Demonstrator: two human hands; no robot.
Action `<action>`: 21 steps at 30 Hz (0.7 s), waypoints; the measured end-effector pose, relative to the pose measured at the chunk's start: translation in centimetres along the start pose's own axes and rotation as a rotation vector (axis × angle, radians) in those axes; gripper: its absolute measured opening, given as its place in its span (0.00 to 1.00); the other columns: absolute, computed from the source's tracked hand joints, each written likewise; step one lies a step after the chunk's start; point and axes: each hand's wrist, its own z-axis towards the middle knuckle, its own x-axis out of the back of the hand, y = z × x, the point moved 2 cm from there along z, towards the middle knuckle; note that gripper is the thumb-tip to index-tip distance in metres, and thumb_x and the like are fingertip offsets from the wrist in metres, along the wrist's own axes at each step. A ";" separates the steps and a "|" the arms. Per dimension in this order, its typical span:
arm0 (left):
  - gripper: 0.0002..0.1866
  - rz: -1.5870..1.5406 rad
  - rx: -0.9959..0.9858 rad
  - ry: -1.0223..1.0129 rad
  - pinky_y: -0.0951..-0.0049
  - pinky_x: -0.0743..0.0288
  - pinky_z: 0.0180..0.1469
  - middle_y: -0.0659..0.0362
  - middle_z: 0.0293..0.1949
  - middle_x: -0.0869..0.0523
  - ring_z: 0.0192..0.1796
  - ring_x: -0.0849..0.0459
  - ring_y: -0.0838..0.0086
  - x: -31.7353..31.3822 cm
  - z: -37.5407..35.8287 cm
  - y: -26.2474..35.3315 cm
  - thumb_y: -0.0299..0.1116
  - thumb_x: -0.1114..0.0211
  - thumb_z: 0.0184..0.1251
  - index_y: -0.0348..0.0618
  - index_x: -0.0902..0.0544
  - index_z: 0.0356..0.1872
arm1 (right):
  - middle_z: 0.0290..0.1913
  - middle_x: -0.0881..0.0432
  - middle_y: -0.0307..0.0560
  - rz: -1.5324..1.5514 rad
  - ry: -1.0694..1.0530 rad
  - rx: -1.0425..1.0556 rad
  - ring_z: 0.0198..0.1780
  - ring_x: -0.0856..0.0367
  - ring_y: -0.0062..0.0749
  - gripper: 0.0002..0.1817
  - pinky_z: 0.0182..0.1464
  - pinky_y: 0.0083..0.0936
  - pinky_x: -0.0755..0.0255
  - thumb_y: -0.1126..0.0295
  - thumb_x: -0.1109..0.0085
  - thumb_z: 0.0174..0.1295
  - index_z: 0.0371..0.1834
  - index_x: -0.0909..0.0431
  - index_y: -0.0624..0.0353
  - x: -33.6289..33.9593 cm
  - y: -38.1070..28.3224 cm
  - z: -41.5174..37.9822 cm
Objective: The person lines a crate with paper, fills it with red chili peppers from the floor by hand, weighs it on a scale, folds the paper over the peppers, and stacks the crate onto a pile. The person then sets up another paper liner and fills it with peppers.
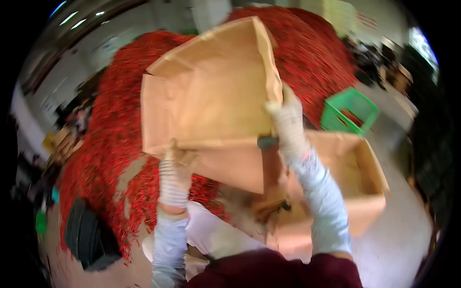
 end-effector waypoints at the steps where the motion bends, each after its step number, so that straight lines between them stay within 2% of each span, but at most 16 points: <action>1: 0.33 -0.122 0.070 0.093 0.57 0.29 0.64 0.56 0.60 0.24 0.61 0.25 0.63 0.5 1.2 0.6 0.52 0.33 0.62 0.43 0.29 0.62 | 0.52 0.20 0.48 0.003 -0.024 0.008 0.50 0.22 0.27 0.31 0.54 0.23 0.29 0.76 0.45 0.50 0.63 0.30 0.69 -2.2 1.4 -0.4; 2: 0.34 -0.242 0.177 0.231 0.57 0.28 0.63 0.56 0.58 0.23 0.60 0.25 0.63 1.4 1.8 1.5 0.51 0.31 0.61 0.44 0.29 0.62 | 0.53 0.21 0.48 0.071 -0.037 -0.010 0.51 0.22 0.29 0.32 0.54 0.23 0.29 0.78 0.46 0.50 0.64 0.32 0.69 -4.1 2.6 -1.2; 4: 0.32 -0.323 0.108 0.319 0.58 0.28 0.62 0.55 0.57 0.23 0.60 0.25 0.64 3.7 2.7 2.7 0.48 0.29 0.59 0.42 0.28 0.60 | 0.54 0.21 0.50 0.215 -0.043 -0.063 0.53 0.23 0.34 0.34 0.58 0.26 0.30 0.79 0.45 0.49 0.65 0.34 0.71 -7.8 3.9 -2.8; 6: 0.23 -0.306 0.134 0.514 0.58 0.24 0.50 0.54 0.50 0.20 0.50 0.21 0.64 5.3 3.2 4.1 0.41 0.32 0.62 0.44 0.24 0.56 | 0.55 0.22 0.52 0.154 -0.035 -0.019 0.56 0.24 0.35 0.34 0.59 0.28 0.30 0.77 0.43 0.51 0.66 0.35 0.72 -10.6 6.5 -4.1; 7: 0.23 -0.313 0.104 0.526 0.58 0.24 0.50 0.54 0.50 0.20 0.50 0.21 0.64 7.0 3.7 4.4 0.41 0.32 0.62 0.44 0.24 0.56 | 0.56 0.23 0.53 0.148 -0.044 -0.011 0.56 0.24 0.36 0.34 0.59 0.28 0.30 0.76 0.42 0.52 0.66 0.36 0.72 -12.1 7.5 -4.9; 10: 0.19 -0.231 -0.088 0.582 0.61 0.24 0.44 0.55 0.43 0.18 0.42 0.21 0.65 16.2 5.1 3.5 0.36 0.34 0.59 0.40 0.22 0.50 | 0.57 0.24 0.59 0.236 -0.078 0.003 0.56 0.24 0.37 0.38 0.59 0.29 0.29 0.70 0.35 0.54 0.67 0.38 0.74 -15.3 7.9 -7.4; 11: 0.17 0.020 -0.230 0.580 0.62 0.24 0.41 0.56 0.39 0.20 0.39 0.22 0.65 20.3 5.2 3.8 0.29 0.35 0.54 0.38 0.23 0.46 | 0.53 0.22 0.61 0.083 -0.232 0.016 0.53 0.22 0.39 0.38 0.57 0.28 0.28 0.68 0.33 0.53 0.66 0.37 0.73 -16.0 8.8 -7.6; 12: 0.15 0.074 -0.296 0.625 0.63 0.25 0.39 0.56 0.37 0.20 0.36 0.22 0.66 21.2 4.3 5.4 0.28 0.36 0.52 0.37 0.22 0.43 | 0.50 0.20 0.63 -0.072 -0.380 0.033 0.51 0.19 0.41 0.39 0.55 0.28 0.26 0.65 0.32 0.53 0.66 0.36 0.73 -16.6 9.3 -7.7; 13: 0.13 0.131 -0.359 0.673 0.64 0.26 0.37 0.57 0.34 0.20 0.34 0.23 0.67 21.9 3.4 7.2 0.27 0.37 0.51 0.35 0.22 0.40 | 0.41 0.17 0.64 -0.355 -0.682 -0.043 0.42 0.16 0.44 0.34 0.47 0.30 0.23 0.59 0.31 0.52 0.59 0.27 0.70 -16.0 5.4 -6.8; 14: 0.13 -0.023 -0.357 0.772 0.66 0.27 0.35 0.57 0.32 0.19 0.32 0.24 0.68 20.8 1.6 9.8 0.31 0.37 0.54 0.34 0.20 0.38 | 0.36 0.15 0.62 -0.688 -0.704 0.280 0.38 0.15 0.43 0.23 0.43 0.34 0.23 0.61 0.35 0.57 0.50 0.21 0.67 -15.5 4.7 -6.2; 15: 0.12 0.022 -0.396 0.798 0.64 0.26 0.38 0.58 0.30 0.23 0.32 0.24 0.67 22.8 0.4 11.1 0.22 0.37 0.46 0.36 0.22 0.36 | 0.34 0.15 0.59 -0.546 -0.671 0.195 0.37 0.16 0.40 0.19 0.41 0.33 0.23 0.63 0.36 0.58 0.47 0.19 0.66 -15.4 2.8 -5.5; 16: 0.11 0.046 -0.423 0.837 0.65 0.26 0.38 0.59 0.28 0.23 0.30 0.25 0.67 25.5 -0.4 11.8 0.22 0.38 0.44 0.37 0.22 0.33 | 0.33 0.15 0.57 -0.406 -0.637 0.104 0.35 0.16 0.38 0.15 0.39 0.31 0.24 0.64 0.37 0.59 0.43 0.18 0.65 -15.8 1.1 -4.6; 18: 0.10 0.129 -0.481 0.812 0.69 0.27 0.35 0.60 0.27 0.24 0.29 0.26 0.70 28.7 -3.2 13.7 0.21 0.39 0.44 0.38 0.23 0.31 | 0.34 0.16 0.50 -0.289 -0.512 0.431 0.31 0.19 0.35 0.13 0.36 0.30 0.24 0.67 0.37 0.58 0.42 0.19 0.64 -18.5 -0.7 -2.6; 19: 0.09 0.196 -0.476 0.823 0.70 0.27 0.34 0.60 0.27 0.25 0.28 0.26 0.71 30.6 -4.8 14.4 0.21 0.39 0.45 0.39 0.23 0.31 | 0.50 0.18 0.54 -0.318 -0.621 0.516 0.50 0.19 0.46 0.22 0.50 0.37 0.25 0.61 0.35 0.56 0.52 0.23 0.59 -20.8 -0.7 -1.5; 20: 0.09 0.265 -0.468 0.833 0.71 0.28 0.34 0.60 0.26 0.25 0.28 0.26 0.72 31.9 -6.2 14.8 0.21 0.40 0.46 0.40 0.23 0.32 | 0.62 0.26 0.58 -0.278 -0.689 0.572 0.64 0.29 0.51 0.33 0.64 0.39 0.33 0.56 0.34 0.55 0.64 0.29 0.57 -23.8 0.0 -0.7; 21: 0.09 0.278 -0.461 0.869 0.71 0.28 0.33 0.61 0.26 0.25 0.27 0.27 0.72 31.7 -7.8 15.4 0.21 0.40 0.47 0.40 0.23 0.32 | 0.68 0.33 0.61 -0.336 -0.796 0.635 0.70 0.36 0.54 0.44 0.71 0.39 0.41 0.50 0.33 0.53 0.71 0.38 0.57 -27.2 0.9 -0.2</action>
